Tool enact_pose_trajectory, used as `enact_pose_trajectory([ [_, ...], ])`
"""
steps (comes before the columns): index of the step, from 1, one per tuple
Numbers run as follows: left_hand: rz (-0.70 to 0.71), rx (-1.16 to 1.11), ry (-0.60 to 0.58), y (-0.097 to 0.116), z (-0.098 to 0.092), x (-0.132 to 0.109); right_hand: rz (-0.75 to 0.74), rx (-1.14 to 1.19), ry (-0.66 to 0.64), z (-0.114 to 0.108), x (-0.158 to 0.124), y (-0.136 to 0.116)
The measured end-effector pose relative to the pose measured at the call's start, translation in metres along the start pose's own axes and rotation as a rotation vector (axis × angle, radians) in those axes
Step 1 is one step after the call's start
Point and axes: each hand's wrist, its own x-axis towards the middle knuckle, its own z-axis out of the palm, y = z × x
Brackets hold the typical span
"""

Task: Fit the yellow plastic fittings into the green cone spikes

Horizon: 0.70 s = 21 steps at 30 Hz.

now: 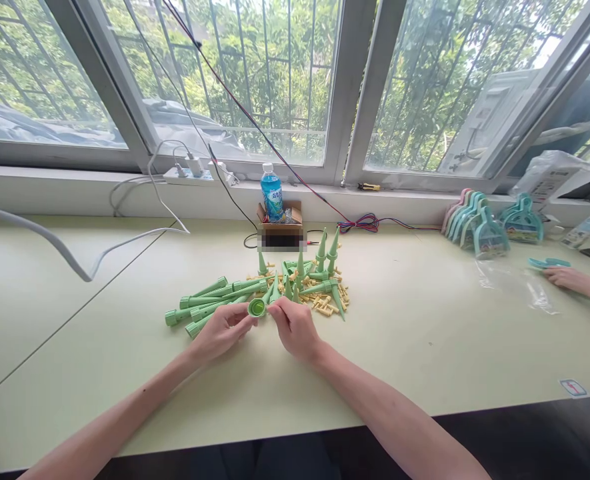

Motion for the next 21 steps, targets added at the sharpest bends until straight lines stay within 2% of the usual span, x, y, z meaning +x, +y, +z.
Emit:
enact_pose_trajectory([
  [4,-0.165,-0.249,-0.119,-0.0007,-0.0010,0.0008,-0.036,-0.016,-0.005,-0.0008,0.0011,0.0007],
  [9,-0.209,-0.427,-0.209,-0.0062,0.0005,-0.0001,-0.098,0.073,-0.132,-0.0013,0.0016,-0.0038],
  [21,-0.162,-0.390,-0.237,-0.0046,-0.0062,-0.0022,-0.082,0.046,-0.190,-0.0018,-0.0002,-0.0005],
])
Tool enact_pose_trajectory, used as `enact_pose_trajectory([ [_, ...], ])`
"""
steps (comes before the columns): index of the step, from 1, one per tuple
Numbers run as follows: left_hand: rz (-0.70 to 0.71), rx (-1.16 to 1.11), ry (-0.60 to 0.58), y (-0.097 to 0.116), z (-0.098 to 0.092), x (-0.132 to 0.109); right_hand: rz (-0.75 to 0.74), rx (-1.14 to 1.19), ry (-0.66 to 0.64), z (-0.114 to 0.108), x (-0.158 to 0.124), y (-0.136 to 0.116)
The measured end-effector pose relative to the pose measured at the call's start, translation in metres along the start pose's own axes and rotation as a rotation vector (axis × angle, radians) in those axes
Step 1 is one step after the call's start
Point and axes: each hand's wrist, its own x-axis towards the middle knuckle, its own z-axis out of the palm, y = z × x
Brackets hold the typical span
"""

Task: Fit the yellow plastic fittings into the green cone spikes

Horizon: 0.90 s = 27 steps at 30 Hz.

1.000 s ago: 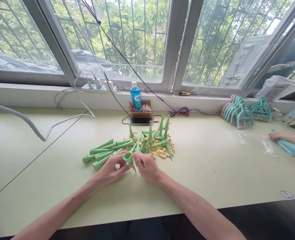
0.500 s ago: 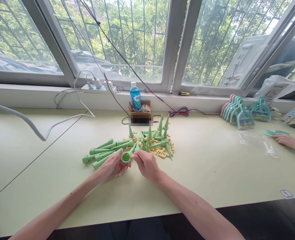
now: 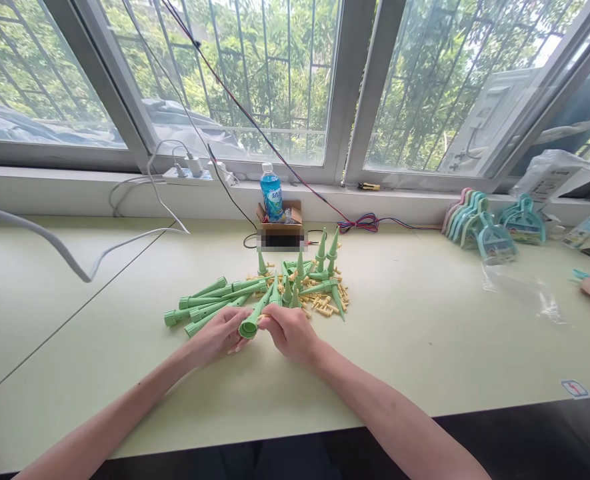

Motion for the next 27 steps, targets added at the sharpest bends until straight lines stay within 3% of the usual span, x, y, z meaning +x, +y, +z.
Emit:
enact_pose_trajectory([
  [6,0.071,0.162,0.058,0.007,0.002,-0.002,0.077,-0.044,-0.029,0.001,-0.001,0.003],
  [15,0.307,0.524,0.206,0.003,0.010,-0.001,0.207,-0.130,-0.079,0.002,0.001,0.003],
  [19,0.313,0.501,0.277,0.001,0.012,0.001,0.242,-0.102,-0.028,0.004,0.000,0.006],
  [27,0.172,0.248,0.331,0.003,0.007,0.001,0.281,-0.070,0.048,0.004,-0.001,0.007],
])
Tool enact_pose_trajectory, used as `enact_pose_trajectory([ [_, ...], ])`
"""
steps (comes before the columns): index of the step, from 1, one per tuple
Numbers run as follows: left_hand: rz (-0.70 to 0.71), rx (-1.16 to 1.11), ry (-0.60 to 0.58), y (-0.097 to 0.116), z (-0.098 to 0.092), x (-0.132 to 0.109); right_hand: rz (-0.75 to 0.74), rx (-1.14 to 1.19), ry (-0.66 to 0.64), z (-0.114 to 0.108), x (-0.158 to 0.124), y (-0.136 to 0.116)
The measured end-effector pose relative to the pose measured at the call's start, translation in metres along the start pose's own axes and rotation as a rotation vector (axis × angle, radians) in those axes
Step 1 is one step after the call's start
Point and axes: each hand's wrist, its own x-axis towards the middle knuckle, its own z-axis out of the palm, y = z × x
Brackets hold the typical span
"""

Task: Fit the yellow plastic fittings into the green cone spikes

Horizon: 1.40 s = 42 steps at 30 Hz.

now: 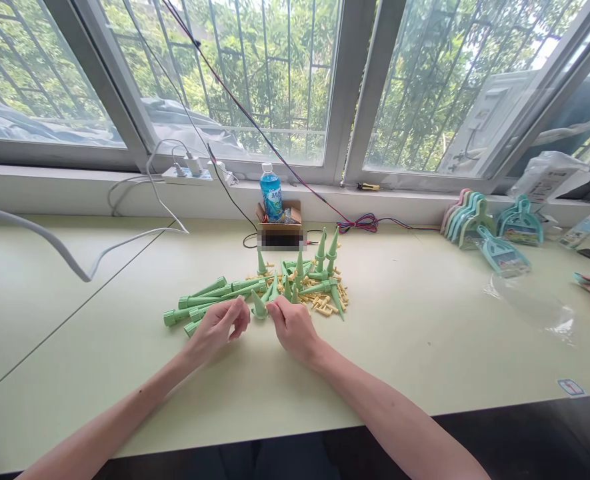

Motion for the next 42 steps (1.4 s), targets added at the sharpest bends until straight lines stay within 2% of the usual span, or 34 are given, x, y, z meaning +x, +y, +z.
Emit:
enact_pose_trajectory([
  [4,-0.166,-0.064,-0.130,-0.001,-0.001,0.001,-0.029,-0.024,-0.030,-0.002,0.000,-0.004],
  [7,-0.237,-0.090,-0.186,-0.002,0.000,0.001,-0.064,-0.028,-0.092,-0.004,0.000,-0.007],
  [15,-0.223,-0.113,-0.275,-0.005,-0.005,0.001,-0.132,0.028,-0.143,-0.008,0.001,-0.013],
  [19,-0.179,-0.034,-0.308,-0.006,-0.006,0.000,-0.130,0.037,-0.143,-0.006,0.000,-0.010],
  [23,-0.096,0.079,-0.312,-0.005,-0.003,-0.002,-0.110,0.042,-0.115,-0.003,0.001,-0.007],
  [29,0.011,0.048,-0.311,-0.003,0.001,-0.003,-0.096,0.011,-0.102,-0.002,0.001,-0.011],
  [38,-0.041,0.046,-0.173,-0.003,0.001,0.001,-0.064,0.027,0.027,-0.002,-0.001,-0.005],
  [42,-0.109,-0.030,-0.226,0.000,-0.001,0.000,-0.082,0.050,0.066,-0.004,0.000,-0.007],
])
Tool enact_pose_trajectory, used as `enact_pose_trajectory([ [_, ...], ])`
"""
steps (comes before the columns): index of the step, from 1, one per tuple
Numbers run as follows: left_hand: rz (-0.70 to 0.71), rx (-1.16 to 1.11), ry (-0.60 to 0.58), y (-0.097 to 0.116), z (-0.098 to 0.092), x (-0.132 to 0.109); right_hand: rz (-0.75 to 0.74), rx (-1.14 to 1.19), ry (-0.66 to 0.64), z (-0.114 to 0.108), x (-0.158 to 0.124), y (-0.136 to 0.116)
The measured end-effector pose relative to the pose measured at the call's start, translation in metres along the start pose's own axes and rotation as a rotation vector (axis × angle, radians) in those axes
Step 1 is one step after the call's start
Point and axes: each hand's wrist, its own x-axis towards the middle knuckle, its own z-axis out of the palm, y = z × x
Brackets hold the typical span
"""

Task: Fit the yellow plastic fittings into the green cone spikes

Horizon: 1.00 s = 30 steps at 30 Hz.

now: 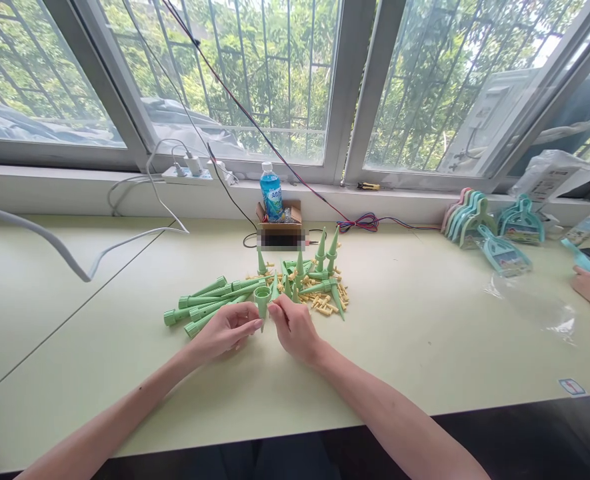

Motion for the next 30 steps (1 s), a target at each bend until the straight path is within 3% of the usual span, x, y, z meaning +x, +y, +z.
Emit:
enact_pose_trajectory([
  [3,-0.005,-0.032,-0.013,0.0011,0.0011,-0.0003,-0.025,-0.005,0.012,-0.0001,0.0001,-0.0002],
  [10,-0.025,-0.106,0.075,0.0007,0.0012,0.0004,-0.105,-0.023,0.010,-0.0016,0.0003,-0.0023],
  [20,-0.068,-0.363,-0.045,-0.0023,-0.0015,0.0014,-0.204,0.070,-0.175,-0.0024,0.0020,-0.0037],
  [30,-0.045,-0.358,-0.023,-0.0056,-0.0049,0.0007,-0.172,0.081,-0.183,-0.0033,0.0029,-0.0032],
])
